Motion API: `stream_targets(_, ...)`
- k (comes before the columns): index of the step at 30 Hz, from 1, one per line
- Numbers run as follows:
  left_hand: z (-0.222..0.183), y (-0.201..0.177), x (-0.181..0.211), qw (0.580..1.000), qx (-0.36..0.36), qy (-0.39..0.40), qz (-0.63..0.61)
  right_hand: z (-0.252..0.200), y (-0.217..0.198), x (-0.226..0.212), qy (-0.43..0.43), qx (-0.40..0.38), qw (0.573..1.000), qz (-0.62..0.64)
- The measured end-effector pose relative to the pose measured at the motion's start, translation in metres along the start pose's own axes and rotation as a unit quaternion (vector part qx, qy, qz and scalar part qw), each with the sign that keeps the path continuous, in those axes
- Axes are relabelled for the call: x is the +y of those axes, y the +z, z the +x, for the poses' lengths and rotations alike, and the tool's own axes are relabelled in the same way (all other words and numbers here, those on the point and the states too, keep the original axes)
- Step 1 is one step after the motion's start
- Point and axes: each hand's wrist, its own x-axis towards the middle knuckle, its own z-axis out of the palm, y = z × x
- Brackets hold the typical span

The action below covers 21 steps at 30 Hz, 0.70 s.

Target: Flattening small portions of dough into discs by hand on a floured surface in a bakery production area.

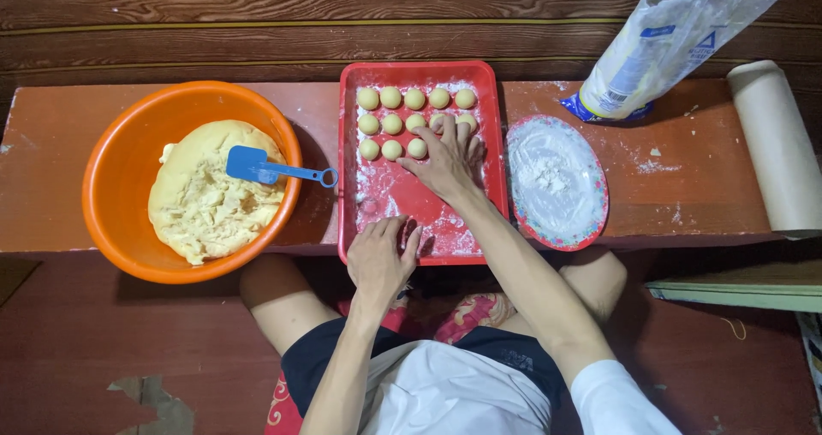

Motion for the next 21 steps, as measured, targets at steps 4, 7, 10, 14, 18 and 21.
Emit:
stream_targets(4,-0.001,0.003,0.000,1.000,-0.001,-0.004,0.006,0.012,0.021,0.002,-0.032,0.002,0.999,-0.015)
stream_targets(7,-0.001,0.003,0.000,1.000,-0.006,-0.010,0.011,0.015,0.028,0.001,-0.039,-0.016,0.999,-0.029)
stream_targets(10,-0.001,0.003,0.000,1.000,-0.007,-0.016,0.005,0.018,0.034,0.002,-0.042,-0.031,0.998,-0.039)
stream_targets(14,-0.001,0.002,0.000,1.000,0.004,-0.004,0.008,0.020,0.040,0.005,-0.055,-0.035,0.997,-0.051)
stream_targets(18,-0.001,0.000,0.001,1.000,0.011,-0.001,0.012,0.018,0.040,0.002,-0.062,-0.032,0.996,-0.050)
stream_targets(21,-0.001,0.000,0.001,1.000,0.016,0.001,0.017,0.018,0.044,0.006,-0.065,-0.031,0.997,-0.040)
